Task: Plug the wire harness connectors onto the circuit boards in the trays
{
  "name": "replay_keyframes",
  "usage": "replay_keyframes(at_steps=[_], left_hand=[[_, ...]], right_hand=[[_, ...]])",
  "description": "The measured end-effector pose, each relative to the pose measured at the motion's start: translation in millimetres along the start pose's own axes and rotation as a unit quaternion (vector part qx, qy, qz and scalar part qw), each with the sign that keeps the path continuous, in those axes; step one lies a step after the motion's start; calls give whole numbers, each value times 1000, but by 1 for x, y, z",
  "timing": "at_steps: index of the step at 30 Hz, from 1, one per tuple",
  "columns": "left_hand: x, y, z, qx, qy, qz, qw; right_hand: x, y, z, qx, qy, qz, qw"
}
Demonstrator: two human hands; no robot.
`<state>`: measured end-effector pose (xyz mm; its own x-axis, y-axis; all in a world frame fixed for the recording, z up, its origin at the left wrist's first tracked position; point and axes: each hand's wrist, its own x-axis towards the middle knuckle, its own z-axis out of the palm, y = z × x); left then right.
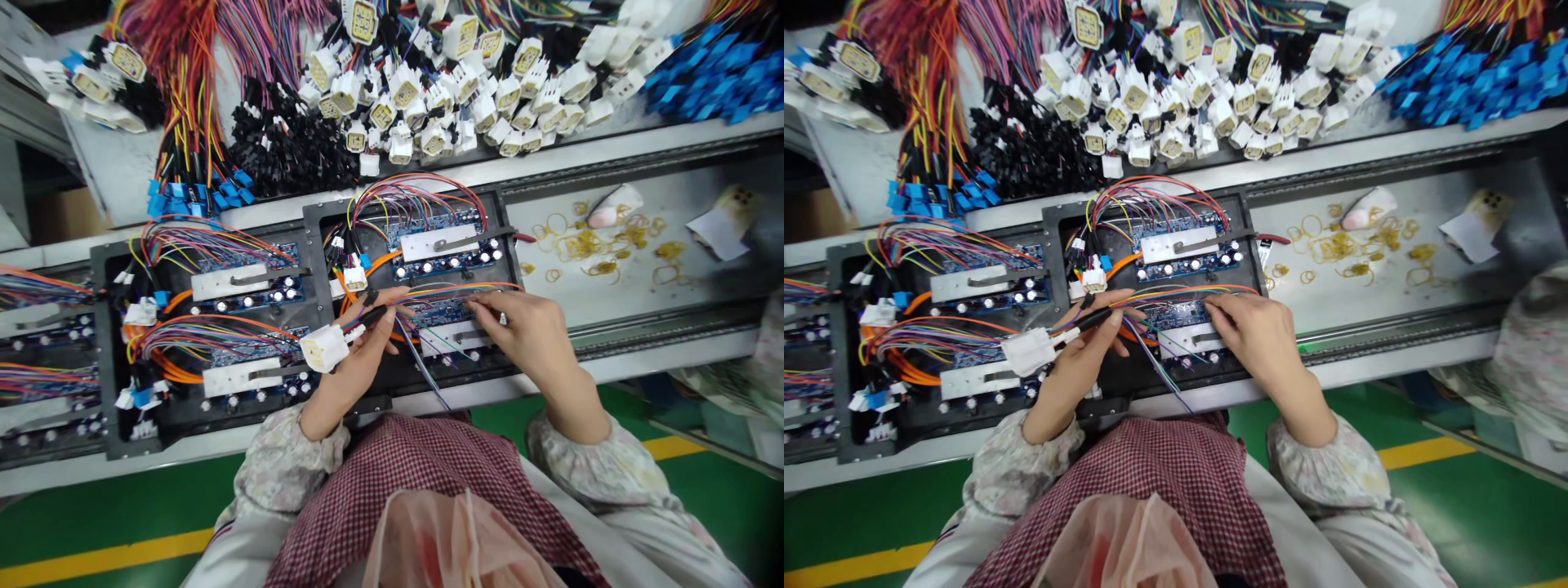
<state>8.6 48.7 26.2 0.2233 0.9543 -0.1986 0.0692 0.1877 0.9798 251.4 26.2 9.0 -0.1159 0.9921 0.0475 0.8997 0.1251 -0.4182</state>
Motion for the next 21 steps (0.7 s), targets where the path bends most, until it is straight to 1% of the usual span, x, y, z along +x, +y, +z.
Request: replay_keyframes(at_steps=[4,11,15,18,21], left_hand=[[-2,1,-2,10,-7,2,1000],[-2,-3,-5,-1,-19,8,1000],[-2,-2,-4,-5,-24,11,1000],[-3,0,-4,-9,-10,8,1000],[-4,-1,-3,12,8,8,1000]], right_hand=[[-1,-1,1,-32,27,6,999],[-3,-1,4,-32,40,0,999],[0,2,6,-32,34,-22,999],[-1,1,1,-61,26,-27,997],[-7,-13,-12,-72,66,-21,995]])
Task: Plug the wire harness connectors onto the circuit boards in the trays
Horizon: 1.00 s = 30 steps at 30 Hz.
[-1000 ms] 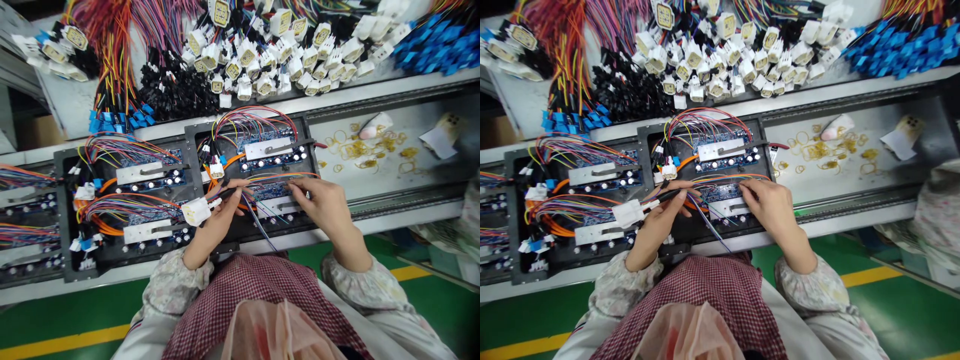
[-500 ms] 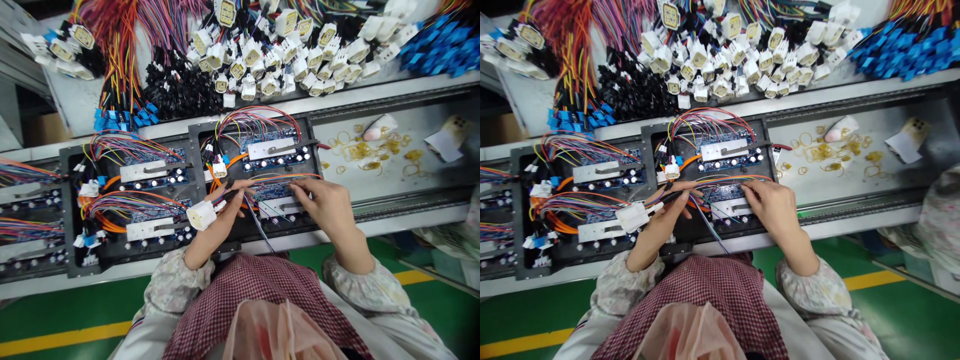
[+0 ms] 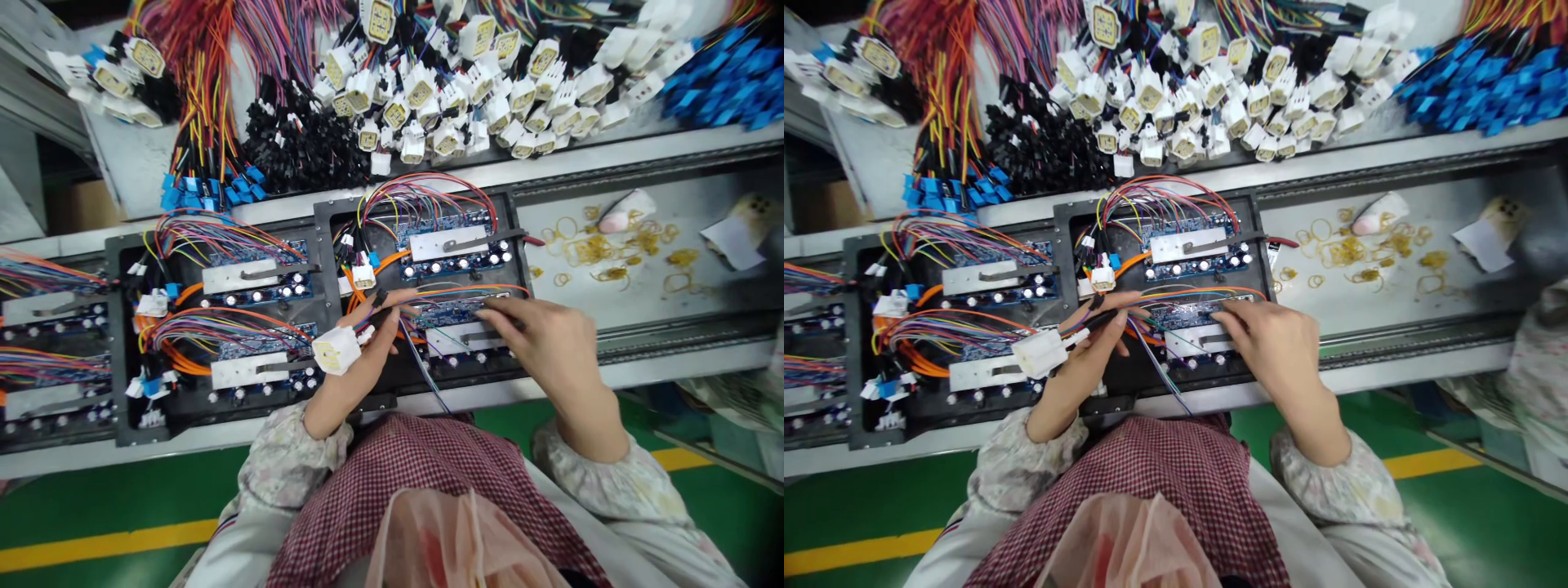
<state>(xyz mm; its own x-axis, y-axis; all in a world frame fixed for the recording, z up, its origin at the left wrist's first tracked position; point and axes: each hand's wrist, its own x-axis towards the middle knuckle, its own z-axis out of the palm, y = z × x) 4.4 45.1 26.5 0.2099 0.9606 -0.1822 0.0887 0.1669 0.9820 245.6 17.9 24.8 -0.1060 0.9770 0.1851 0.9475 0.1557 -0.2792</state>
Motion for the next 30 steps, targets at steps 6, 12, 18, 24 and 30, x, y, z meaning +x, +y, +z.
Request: replay_keyframes(at_steps=[6,12,18,24,30], left_hand=[[2,-5,2,-9,25,8,1000],[-2,-2,-2,-36,0,-22,999],[-7,-6,-5,-24,-1,-24,999],[-9,-5,-6,-3,-9,-25,1000],[-8,-3,-7,28,-12,-12,999]], right_hand=[[-2,-33,-10,70,-32,-90,993],[9,-31,25,96,-38,-68,992],[12,-30,37,70,-44,-72,994],[13,-30,37,83,-59,-66,993],[15,-30,36,76,-53,-79,993]])
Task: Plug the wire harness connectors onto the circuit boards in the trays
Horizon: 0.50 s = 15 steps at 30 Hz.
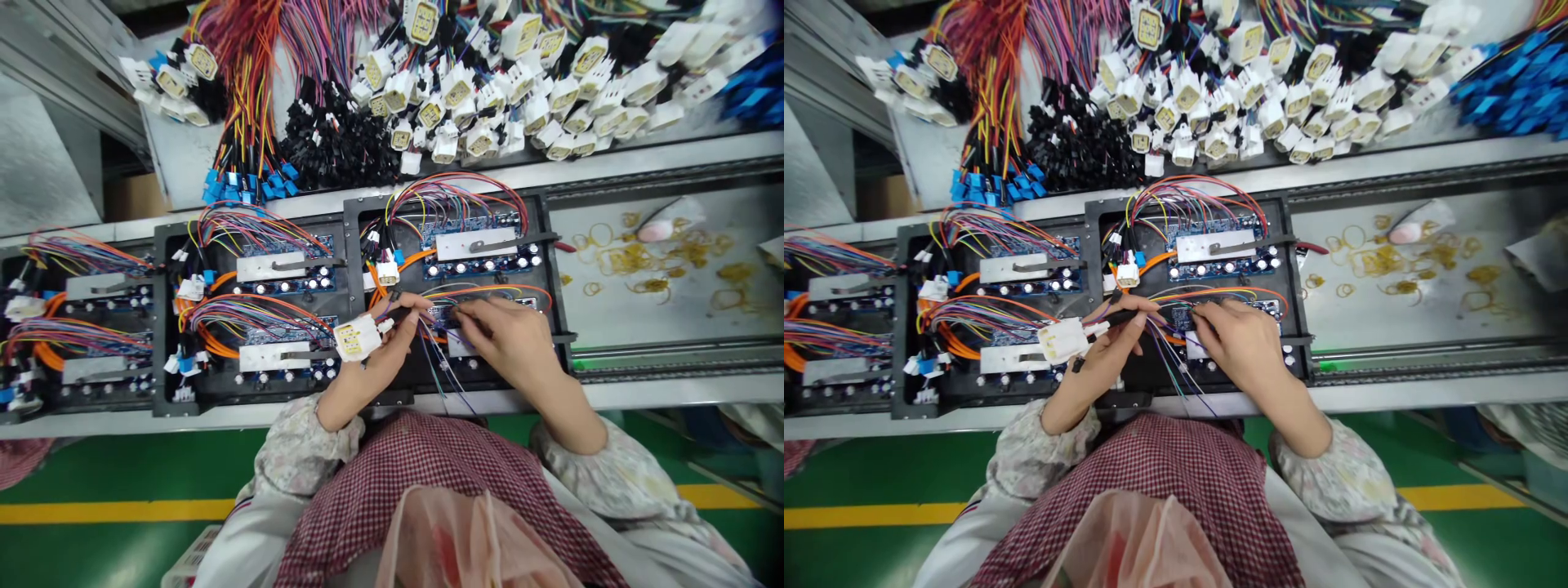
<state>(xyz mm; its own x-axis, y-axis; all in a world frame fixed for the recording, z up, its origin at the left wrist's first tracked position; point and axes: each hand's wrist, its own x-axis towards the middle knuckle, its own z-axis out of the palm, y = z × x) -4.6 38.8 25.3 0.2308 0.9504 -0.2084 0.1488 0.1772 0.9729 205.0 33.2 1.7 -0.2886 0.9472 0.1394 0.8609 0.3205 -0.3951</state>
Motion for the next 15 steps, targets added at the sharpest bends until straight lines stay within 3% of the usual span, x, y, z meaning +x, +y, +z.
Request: replay_keyframes(at_steps=[7,15], left_hand=[[0,-1,0,-7,4,14,1000],[1,-1,2,-20,7,2,1000]], right_hand=[[2,-1,-3,-10,-21,-10,1000],[1,-4,-1,-18,3,13,1000]])
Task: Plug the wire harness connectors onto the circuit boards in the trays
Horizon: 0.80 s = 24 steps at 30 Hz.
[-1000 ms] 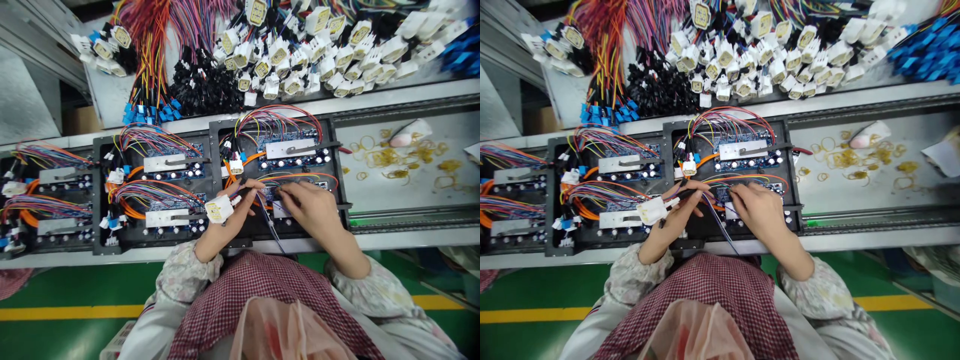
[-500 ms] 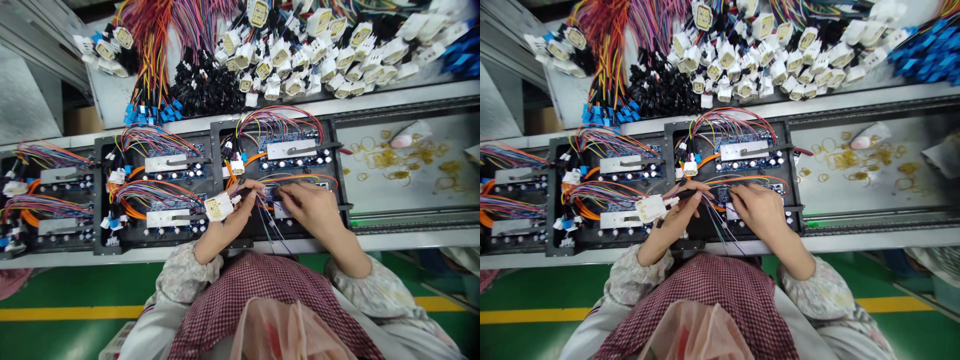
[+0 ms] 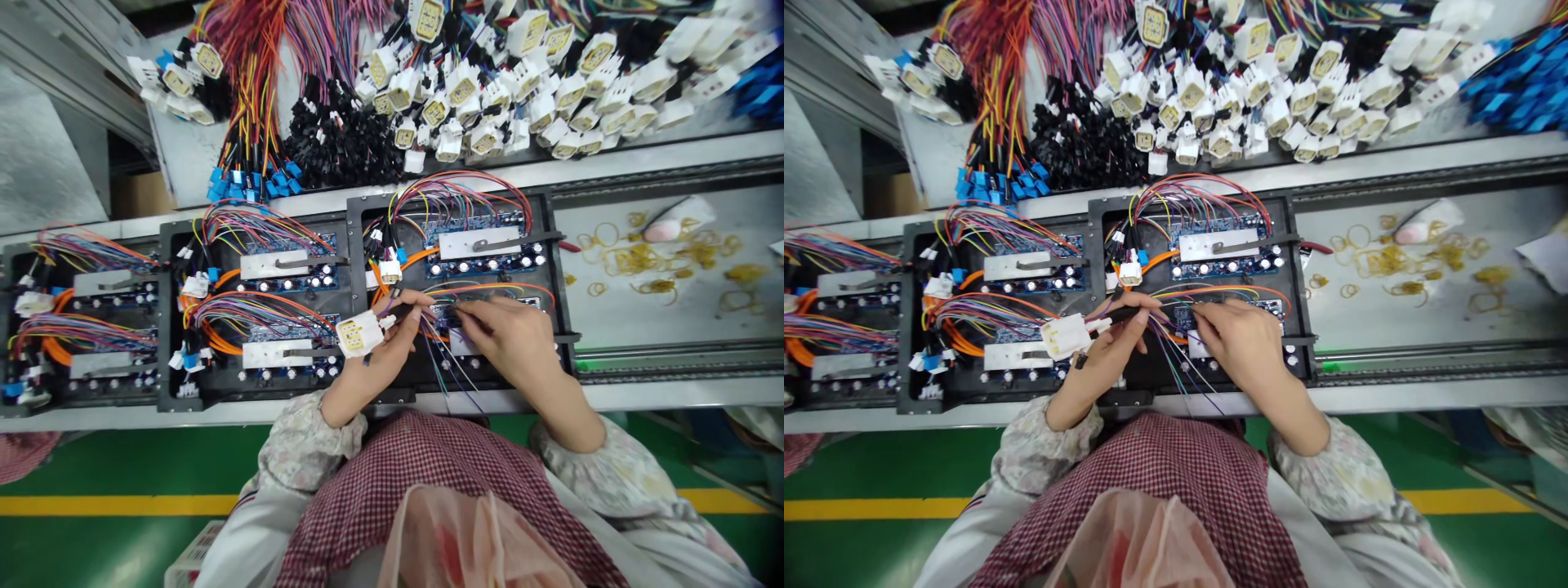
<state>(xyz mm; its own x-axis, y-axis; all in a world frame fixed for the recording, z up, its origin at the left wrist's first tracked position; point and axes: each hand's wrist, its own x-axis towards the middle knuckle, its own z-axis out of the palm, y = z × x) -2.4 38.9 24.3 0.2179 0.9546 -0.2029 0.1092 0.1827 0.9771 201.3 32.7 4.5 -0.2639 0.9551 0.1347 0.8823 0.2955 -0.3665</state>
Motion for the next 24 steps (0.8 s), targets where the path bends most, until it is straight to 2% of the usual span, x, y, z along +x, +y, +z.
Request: replay_keyframes(at_steps=[5,9,13,17,24], left_hand=[[0,1,0,-7,7,-1,1000],[3,-1,0,-17,6,3,1000],[4,-1,-1,-23,13,-8,1000],[2,-1,-1,-33,19,1,999],[3,-4,0,-42,23,4,999]], right_hand=[[-4,-7,-18,28,24,13,999],[-8,-13,-31,28,0,-28,999],[-3,-14,-17,72,3,3,997],[3,-12,1,49,-17,-2,999],[2,-12,6,29,21,-3,999]])
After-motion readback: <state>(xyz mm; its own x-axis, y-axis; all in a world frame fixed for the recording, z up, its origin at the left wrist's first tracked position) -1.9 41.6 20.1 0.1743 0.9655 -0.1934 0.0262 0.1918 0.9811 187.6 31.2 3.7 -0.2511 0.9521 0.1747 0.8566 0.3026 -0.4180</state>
